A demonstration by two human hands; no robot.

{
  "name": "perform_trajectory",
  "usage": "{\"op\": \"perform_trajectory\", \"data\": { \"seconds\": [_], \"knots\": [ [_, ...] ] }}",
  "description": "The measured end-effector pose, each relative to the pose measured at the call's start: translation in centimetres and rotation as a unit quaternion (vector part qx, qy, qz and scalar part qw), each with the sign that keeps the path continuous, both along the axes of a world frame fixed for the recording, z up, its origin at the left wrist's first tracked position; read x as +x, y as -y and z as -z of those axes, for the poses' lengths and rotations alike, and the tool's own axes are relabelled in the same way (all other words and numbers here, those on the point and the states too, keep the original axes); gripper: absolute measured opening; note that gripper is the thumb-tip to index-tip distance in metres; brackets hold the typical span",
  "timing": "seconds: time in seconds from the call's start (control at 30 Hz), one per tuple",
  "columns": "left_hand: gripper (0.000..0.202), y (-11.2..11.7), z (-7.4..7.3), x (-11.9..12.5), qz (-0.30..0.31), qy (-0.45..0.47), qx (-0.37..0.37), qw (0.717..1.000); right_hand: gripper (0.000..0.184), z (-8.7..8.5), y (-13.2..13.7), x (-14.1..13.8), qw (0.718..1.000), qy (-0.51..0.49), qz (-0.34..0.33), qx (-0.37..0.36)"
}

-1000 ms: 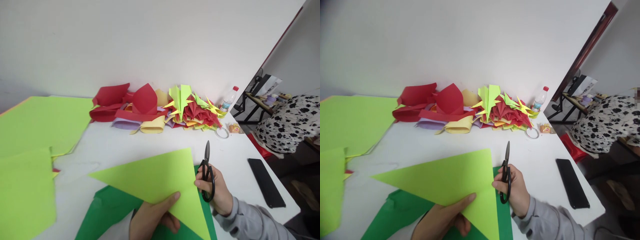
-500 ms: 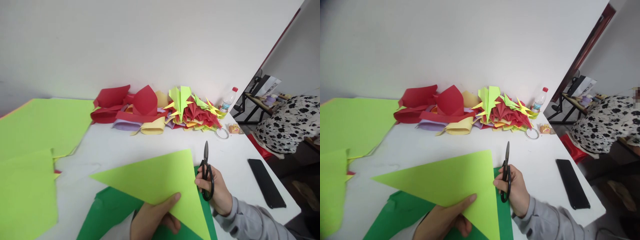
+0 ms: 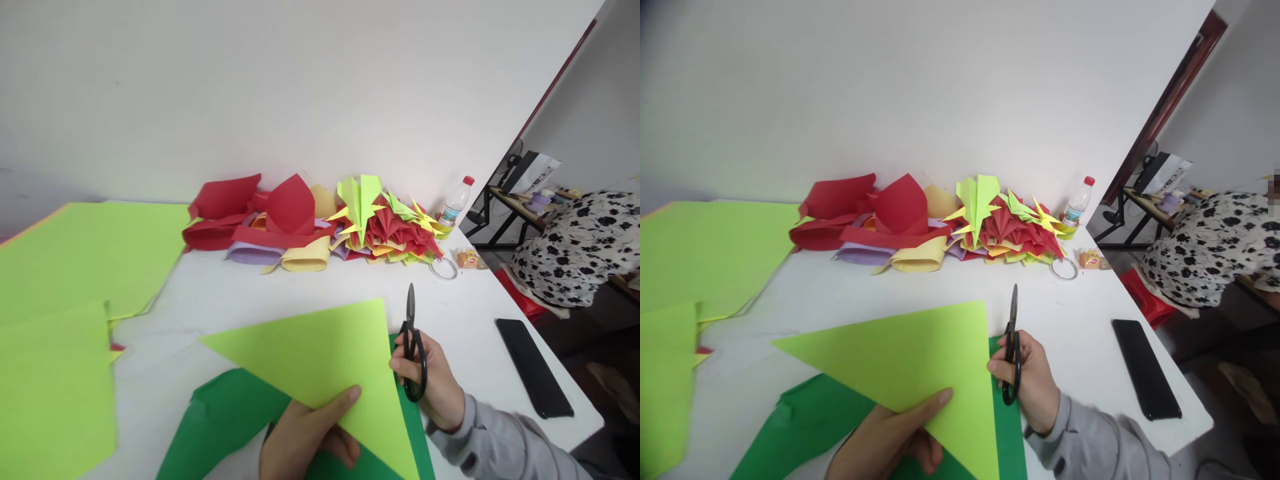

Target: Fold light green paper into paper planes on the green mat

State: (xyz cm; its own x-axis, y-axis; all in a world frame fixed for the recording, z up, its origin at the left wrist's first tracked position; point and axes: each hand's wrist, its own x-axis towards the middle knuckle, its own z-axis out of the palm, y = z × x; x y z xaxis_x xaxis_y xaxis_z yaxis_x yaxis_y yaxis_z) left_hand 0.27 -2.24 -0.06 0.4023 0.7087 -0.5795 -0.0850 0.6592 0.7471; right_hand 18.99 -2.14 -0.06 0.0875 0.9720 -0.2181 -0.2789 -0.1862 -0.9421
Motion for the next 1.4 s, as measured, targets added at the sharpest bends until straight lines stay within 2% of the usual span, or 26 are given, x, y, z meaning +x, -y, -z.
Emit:
{"op": "perform_trajectory", "data": {
  "seconds": [0.17, 0.27, 0.37, 0.43, 0.47, 0.5, 0.53, 0.73, 0.8, 0.9, 1.07, 1.2, 1.27, 1.37, 1.4],
  "knots": [
    [0.055, 0.1, -0.3, -0.1, -0.013, -0.002, 0.010, 1.000, 0.042, -0.3, -1.3, 1.4, 0.999, 0.046, 0.017, -0.018],
    [0.054, 0.1, -0.2, -0.1, -0.018, -0.005, 0.018, 1.000, 0.052, -0.8, -2.1, 2.8, 0.998, 0.061, 0.020, -0.021],
    [0.053, 0.0, -0.1, -0.1, -0.032, -0.007, 0.017, 0.999, 0.059, -1.1, -2.4, 4.1, 0.993, 0.119, 0.008, 0.016],
    [0.053, -0.1, 0.0, -0.1, -0.040, -0.004, 0.014, 0.999, 0.052, -1.0, -2.7, 4.9, 0.960, 0.270, 0.027, 0.064],
    [0.054, -0.1, 0.0, -0.1, -0.041, -0.002, 0.012, 0.999, 0.046, -0.9, -3.0, 5.4, 0.926, 0.365, 0.050, 0.082],
    [0.054, -0.1, 0.0, -0.1, -0.041, 0.001, 0.011, 0.999, 0.042, -0.7, -3.3, 6.0, 0.877, 0.463, 0.087, 0.091],
    [0.054, -0.1, 0.0, -0.1, -0.039, 0.003, 0.011, 0.999, 0.039, -0.5, -3.7, 6.6, 0.850, 0.506, 0.114, 0.088],
    [0.048, -0.1, -0.3, -0.2, -0.039, 0.007, 0.029, 0.999, 0.041, 0.4, -6.2, 11.2, 0.747, 0.627, 0.213, 0.062],
    [0.049, -0.2, -0.3, -0.2, -0.046, 0.008, 0.032, 0.998, 0.039, 0.7, -6.8, 12.4, 0.726, 0.644, 0.236, 0.052],
    [0.052, -0.3, -0.4, -0.2, -0.050, 0.009, 0.034, 0.998, 0.037, 1.3, -7.4, 13.6, 0.713, 0.652, 0.256, 0.044],
    [0.054, -0.4, -0.5, -0.1, -0.056, 0.013, 0.048, 0.997, 0.041, 1.6, -8.0, 14.2, 0.725, 0.633, 0.267, 0.061],
    [0.053, -0.4, -0.4, 0.0, -0.039, 0.035, 0.063, 0.997, 0.039, 0.3, -7.2, 12.3, 0.759, 0.593, 0.243, 0.118],
    [0.051, -0.2, -0.4, 0.0, -0.015, 0.049, 0.075, 0.996, 0.035, -0.4, -6.1, 10.0, 0.795, 0.557, 0.180, 0.159],
    [0.050, 0.0, -0.5, 0.0, 0.029, 0.073, 0.093, 0.993, 0.037, -1.0, -3.8, 5.3, 0.862, 0.469, -0.004, 0.190],
    [0.050, 0.0, -0.5, 0.0, 0.043, 0.079, 0.096, 0.991, 0.039, -1.1, -2.9, 3.9, 0.913, 0.358, -0.101, 0.165]
  ]
}}
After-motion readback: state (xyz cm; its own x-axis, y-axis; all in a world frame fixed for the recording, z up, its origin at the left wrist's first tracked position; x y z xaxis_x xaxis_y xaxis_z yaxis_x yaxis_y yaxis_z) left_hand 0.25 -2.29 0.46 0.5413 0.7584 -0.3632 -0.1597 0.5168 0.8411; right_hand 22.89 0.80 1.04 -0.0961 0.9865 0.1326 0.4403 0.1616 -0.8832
